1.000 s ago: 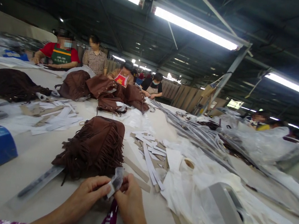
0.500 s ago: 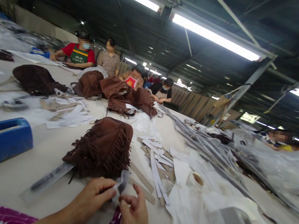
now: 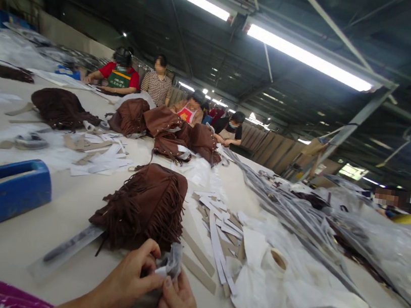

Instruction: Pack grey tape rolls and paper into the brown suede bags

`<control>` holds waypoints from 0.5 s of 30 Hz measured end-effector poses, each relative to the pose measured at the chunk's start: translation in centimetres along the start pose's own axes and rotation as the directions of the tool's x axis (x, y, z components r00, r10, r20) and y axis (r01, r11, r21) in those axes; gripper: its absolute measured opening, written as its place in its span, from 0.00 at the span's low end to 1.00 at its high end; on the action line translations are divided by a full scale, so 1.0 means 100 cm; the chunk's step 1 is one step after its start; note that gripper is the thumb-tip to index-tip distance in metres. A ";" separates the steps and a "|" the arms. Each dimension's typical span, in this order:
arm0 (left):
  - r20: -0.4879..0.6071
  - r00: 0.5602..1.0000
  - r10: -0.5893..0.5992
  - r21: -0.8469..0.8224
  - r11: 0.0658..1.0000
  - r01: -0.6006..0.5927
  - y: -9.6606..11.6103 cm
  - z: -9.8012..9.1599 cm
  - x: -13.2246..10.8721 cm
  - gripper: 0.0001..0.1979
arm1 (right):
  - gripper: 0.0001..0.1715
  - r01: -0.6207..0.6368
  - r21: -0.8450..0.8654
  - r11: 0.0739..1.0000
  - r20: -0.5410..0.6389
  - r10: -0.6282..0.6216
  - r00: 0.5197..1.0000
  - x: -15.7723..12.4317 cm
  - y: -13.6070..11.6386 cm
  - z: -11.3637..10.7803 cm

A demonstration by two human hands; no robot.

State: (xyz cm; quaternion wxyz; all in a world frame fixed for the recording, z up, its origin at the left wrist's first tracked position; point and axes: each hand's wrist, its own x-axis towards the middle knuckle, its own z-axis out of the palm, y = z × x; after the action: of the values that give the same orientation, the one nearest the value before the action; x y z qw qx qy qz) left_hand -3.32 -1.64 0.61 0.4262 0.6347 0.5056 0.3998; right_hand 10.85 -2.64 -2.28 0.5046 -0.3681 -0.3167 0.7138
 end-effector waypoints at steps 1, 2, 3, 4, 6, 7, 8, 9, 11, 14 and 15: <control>-0.003 1.000 -0.009 -0.037 0.999 0.009 0.000 0.001 0.001 0.11 | 0.33 -0.013 -0.002 1.000 0.022 0.014 1.000 0.002 0.001 -0.004; -0.011 1.000 -0.006 -0.053 0.999 0.006 0.000 0.001 0.002 0.10 | 0.32 -0.030 -0.007 1.000 0.045 0.030 0.999 0.003 0.001 -0.007; -0.029 1.000 0.006 -0.039 0.999 -0.007 0.000 0.001 0.002 0.07 | 0.32 -0.050 -0.014 0.999 0.067 0.051 0.996 0.005 0.002 -0.009; -0.056 0.998 0.037 0.006 0.999 -0.037 0.001 0.001 0.001 0.05 | 0.31 -0.069 -0.020 0.997 0.084 0.070 0.994 0.006 0.002 -0.011; -0.110 0.981 0.158 0.163 0.977 -0.139 0.002 0.001 0.001 0.04 | 0.30 -0.098 -0.027 0.995 0.093 0.101 0.991 0.008 0.001 -0.011; -0.121 0.965 0.232 0.244 0.950 -0.197 0.002 0.001 0.000 0.05 | 0.30 -0.110 -0.031 0.993 0.093 0.113 0.989 0.008 0.000 -0.010; -0.121 0.945 0.302 0.307 0.917 -0.254 0.002 0.001 0.000 0.05 | 0.30 -0.115 -0.035 0.993 0.087 0.118 0.989 0.009 0.000 -0.008; -0.112 0.924 0.367 0.349 0.885 -0.309 0.001 0.000 0.000 0.05 | 0.30 -0.113 -0.044 0.993 0.075 0.116 0.990 0.009 0.000 -0.006; -0.091 0.880 0.466 0.398 0.827 -0.397 -0.002 -0.002 0.001 0.06 | 0.29 -0.091 -0.070 0.993 0.035 0.094 0.995 0.011 0.001 -0.003; -0.020 0.795 0.606 0.488 0.700 -0.521 -0.008 -0.005 0.002 0.10 | 0.30 -0.049 -0.092 0.995 -0.018 0.047 0.999 0.014 0.003 0.000; 0.012 0.760 0.650 0.533 0.639 -0.555 -0.010 -0.006 0.002 0.11 | 0.31 -0.043 -0.096 0.994 -0.024 0.041 0.999 0.016 0.004 0.001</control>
State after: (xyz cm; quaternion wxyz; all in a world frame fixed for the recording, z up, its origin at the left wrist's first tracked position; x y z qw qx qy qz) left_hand -4.13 -1.20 -0.12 0.0378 0.8162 0.3865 0.4278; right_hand 10.21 -1.27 -2.84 0.4745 -0.4066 -0.3376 0.7040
